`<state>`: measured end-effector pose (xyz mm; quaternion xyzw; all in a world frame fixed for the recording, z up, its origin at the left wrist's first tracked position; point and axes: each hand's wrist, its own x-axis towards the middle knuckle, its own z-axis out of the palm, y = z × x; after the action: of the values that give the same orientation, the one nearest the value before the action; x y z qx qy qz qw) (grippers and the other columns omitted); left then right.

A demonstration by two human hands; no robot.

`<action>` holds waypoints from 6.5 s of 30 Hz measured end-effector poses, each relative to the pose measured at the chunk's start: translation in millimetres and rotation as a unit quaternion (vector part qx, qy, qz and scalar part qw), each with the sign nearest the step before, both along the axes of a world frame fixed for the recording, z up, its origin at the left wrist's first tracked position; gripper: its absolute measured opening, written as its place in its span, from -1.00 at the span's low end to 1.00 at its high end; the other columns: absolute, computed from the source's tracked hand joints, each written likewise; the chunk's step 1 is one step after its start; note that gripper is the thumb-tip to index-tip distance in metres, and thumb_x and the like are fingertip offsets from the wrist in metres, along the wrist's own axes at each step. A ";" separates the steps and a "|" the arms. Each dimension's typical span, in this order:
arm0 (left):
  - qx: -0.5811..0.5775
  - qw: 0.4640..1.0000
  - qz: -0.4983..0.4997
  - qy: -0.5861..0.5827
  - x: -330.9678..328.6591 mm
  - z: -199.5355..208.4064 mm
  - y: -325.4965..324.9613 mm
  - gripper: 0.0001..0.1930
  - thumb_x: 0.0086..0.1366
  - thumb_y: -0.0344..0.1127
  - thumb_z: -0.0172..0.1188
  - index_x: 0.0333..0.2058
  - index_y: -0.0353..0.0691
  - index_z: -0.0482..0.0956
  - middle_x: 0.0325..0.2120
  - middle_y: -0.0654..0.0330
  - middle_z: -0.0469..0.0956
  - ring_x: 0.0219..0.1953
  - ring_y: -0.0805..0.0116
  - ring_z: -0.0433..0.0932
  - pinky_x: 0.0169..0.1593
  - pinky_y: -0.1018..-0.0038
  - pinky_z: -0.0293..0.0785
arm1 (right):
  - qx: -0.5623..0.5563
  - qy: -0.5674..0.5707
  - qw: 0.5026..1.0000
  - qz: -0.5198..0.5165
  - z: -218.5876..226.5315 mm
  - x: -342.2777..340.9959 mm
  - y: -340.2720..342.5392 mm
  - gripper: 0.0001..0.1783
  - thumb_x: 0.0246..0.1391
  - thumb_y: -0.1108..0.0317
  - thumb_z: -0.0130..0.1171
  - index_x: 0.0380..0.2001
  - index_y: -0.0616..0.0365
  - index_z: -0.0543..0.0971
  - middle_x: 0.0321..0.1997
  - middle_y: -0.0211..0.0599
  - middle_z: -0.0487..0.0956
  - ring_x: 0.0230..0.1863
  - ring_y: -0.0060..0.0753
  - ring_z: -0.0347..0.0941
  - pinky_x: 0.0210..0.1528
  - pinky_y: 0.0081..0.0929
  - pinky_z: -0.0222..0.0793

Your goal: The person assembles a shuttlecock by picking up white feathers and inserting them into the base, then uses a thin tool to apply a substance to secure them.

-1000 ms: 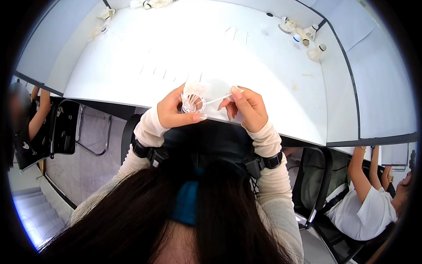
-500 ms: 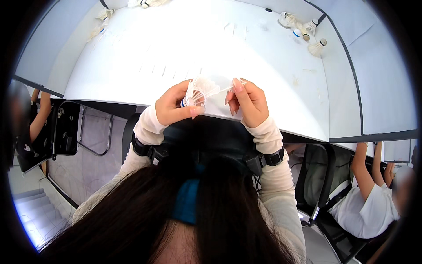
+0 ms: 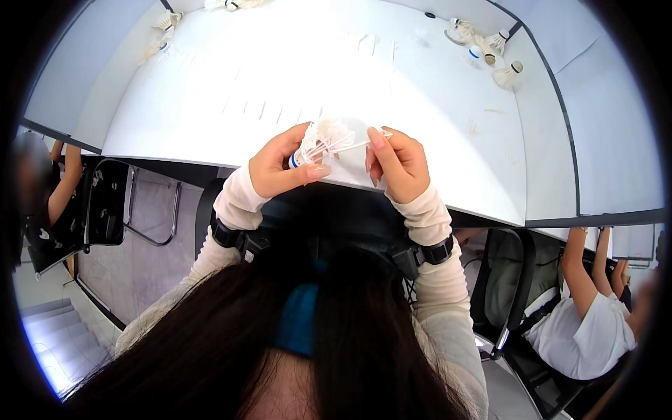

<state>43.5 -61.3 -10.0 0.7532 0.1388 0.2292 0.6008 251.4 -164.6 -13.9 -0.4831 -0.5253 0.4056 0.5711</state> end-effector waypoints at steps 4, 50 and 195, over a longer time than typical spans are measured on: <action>-0.004 1.000 0.010 -0.029 1.8 -2.0 -1.0 -0.58 0.20 -0.15 0.33 -0.11 -0.33 0.49 -0.38 0.25 0.50 -0.30 0.51 0.42 -0.19 0.55 0.38 | 0.000 0.032 0.999 -0.010 0.8 0.2 -0.1 -0.53 0.38 0.19 -0.07 -0.60 0.22 0.46 -0.61 -0.44 0.39 -0.65 -0.65 0.27 -0.55 -0.66 0.18; -0.019 1.000 0.010 0.006 -0.7 0.3 -0.8 -0.50 0.16 -0.16 0.33 -0.01 -0.31 0.46 -0.24 0.23 0.52 -0.23 0.46 0.47 -0.10 0.51 0.41 | 0.005 0.031 0.999 -0.018 -1.7 0.1 0.0 -0.53 0.34 0.24 0.00 -0.67 0.22 0.47 -0.71 -0.46 0.37 -0.73 -0.70 0.20 -0.61 -0.67 0.11; -0.081 0.991 -0.105 0.005 -16.7 4.7 6.7 -0.79 0.12 -0.34 0.29 -0.31 -0.29 0.50 -0.50 0.32 0.46 -0.44 0.55 0.42 -0.30 0.57 0.37 | 0.000 -0.136 0.990 0.045 4.7 -14.7 1.1 -0.54 0.28 0.12 0.06 -0.57 0.28 0.54 -0.71 -0.37 0.43 -0.64 -0.60 0.35 -0.53 -0.60 0.25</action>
<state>26.8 -54.6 -5.3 0.7136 0.0801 0.1487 0.6799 236.7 -163.5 -9.2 -0.5091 -0.6195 0.3616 0.4757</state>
